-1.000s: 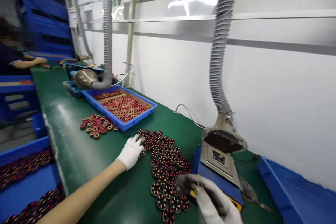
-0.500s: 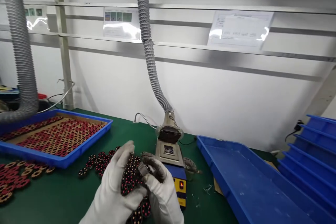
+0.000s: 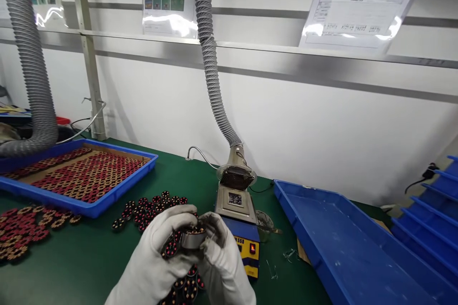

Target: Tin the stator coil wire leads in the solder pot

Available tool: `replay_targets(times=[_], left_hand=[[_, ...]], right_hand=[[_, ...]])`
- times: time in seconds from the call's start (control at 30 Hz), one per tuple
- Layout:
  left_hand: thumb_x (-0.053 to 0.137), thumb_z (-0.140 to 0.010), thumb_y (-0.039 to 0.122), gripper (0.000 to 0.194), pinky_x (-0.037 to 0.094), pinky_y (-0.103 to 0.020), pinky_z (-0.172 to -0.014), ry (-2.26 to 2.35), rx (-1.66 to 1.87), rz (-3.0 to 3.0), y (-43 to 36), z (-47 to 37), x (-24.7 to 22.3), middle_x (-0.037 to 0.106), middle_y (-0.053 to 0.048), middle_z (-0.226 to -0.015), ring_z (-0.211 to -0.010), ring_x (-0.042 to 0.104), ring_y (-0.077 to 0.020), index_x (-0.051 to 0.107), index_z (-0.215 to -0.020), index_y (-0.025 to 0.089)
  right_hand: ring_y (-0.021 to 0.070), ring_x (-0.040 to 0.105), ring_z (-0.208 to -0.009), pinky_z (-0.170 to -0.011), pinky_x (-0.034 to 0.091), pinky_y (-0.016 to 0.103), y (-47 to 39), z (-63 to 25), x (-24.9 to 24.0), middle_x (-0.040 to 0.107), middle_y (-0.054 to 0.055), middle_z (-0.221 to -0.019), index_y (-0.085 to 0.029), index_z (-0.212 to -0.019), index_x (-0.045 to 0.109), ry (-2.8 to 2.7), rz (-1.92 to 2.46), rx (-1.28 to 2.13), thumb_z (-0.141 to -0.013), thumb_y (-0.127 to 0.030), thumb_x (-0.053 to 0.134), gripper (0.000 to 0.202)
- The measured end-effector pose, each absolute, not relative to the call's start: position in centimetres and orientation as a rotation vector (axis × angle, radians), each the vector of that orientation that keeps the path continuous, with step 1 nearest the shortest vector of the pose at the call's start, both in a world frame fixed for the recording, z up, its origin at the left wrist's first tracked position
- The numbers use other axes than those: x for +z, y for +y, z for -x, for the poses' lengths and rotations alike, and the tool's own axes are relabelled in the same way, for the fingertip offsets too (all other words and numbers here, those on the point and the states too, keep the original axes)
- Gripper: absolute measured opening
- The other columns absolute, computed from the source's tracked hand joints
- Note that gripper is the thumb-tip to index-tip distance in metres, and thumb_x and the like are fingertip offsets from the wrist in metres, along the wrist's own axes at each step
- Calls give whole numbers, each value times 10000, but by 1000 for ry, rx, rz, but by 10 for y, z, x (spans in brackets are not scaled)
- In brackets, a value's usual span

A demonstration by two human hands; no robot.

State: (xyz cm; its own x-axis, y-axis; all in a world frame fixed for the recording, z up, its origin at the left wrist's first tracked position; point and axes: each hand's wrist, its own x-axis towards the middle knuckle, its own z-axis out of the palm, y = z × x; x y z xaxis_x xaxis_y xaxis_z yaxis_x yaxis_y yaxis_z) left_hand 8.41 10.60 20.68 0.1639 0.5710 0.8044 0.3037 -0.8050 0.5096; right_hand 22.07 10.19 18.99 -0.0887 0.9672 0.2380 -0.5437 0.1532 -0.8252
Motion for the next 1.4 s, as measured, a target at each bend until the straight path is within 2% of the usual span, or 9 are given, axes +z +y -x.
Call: replay_targets(times=[0.13, 0.27, 0.43, 0.5, 0.7, 0.87, 1.1, 1.23, 1.4], left_hand=[[544, -720, 105, 353, 405, -305, -894, 824, 1681, -2216, 108, -81, 202, 526, -2, -1123, -1025, 485, -165, 500, -1033, 262], [455, -791, 136, 287, 365, -383, -927, 886, 1687, -2570, 107, -73, 206, 511, -53, -1162, -1090, 432, -212, 492, -1071, 191], [406, -813, 122, 245, 342, -416, -920, 936, 1703, -2774, 99, -72, 216, 547, -65, -1131, -1086, 439, -237, 511, -1034, 143], [409, -814, 118, 233, 330, -435, -906, 969, 1686, -2860, 96, -73, 217, 560, -71, -1115, -1085, 440, -259, 522, -1018, 128], [437, -837, 149, 159, 333, -408, -887, 990, 1709, -2840, 94, -72, 217, 586, -43, -1067, -1071, 457, -244, 550, -949, 141], [433, -846, 172, 168, 341, -417, -883, 974, 1740, -2837, 96, -69, 218, 589, -53, -1059, -1054, 471, -247, 546, -964, 131], [454, -832, 138, 123, 341, -416, -909, 1094, 1730, -2843, 95, -77, 215, 596, -53, -1037, -1063, 470, -247, 559, -893, 119], [459, -821, 127, 118, 345, -417, -911, 1181, 1705, -2852, 92, -74, 217, 599, -57, -1034, -1073, 468, -255, 567, -864, 111], [451, -783, 89, 183, 347, -435, -911, 1209, 1752, -2830, 94, -71, 217, 593, -79, -1049, -1067, 474, -269, 570, -922, 95]], right_hand=[[196, 592, -936, -746, 495, 302, 96, -214, 194, 645, 33, -1050, -315, -982, 638, -906, 524, 1399, -672, -417, 683, 330], [222, 599, -890, -775, 492, 323, 93, -221, 209, 656, 50, -922, -259, -864, 678, -1306, 654, 1017, -591, -322, 764, 293], [222, 608, -854, -771, 488, 330, 87, -228, 215, 665, 53, -895, -262, -799, 701, -1509, 789, 694, -656, -238, 715, 146], [200, 604, -815, -747, 483, 302, 88, -226, 213, 654, 32, -821, -251, -687, 685, -1388, 775, 712, -666, -250, 708, 31], [173, 582, -697, -692, 484, 323, 95, -227, 212, 635, 12, -737, -259, -731, 655, -1053, 672, 1134, -723, -499, 591, 249], [182, 566, -692, -638, 461, 297, 95, -235, 215, 620, 12, -712, -216, -706, 681, -1246, 782, 1097, -524, -266, 794, 220], [157, 579, -673, -586, 458, 253, 88, -217, 208, 616, 15, -690, -213, -621, 643, -1164, 942, 419, -663, -210, 699, 70], [182, 597, -743, -618, 477, 267, 80, -220, 208, 627, 52, -795, -183, -664, 636, -927, 1062, -39, -634, -222, 710, 89], [212, 639, -810, -729, 516, 319, 88, -217, 212, 691, 73, -887, -191, -889, 648, -1138, 996, 862, -562, -263, 770, 356]])
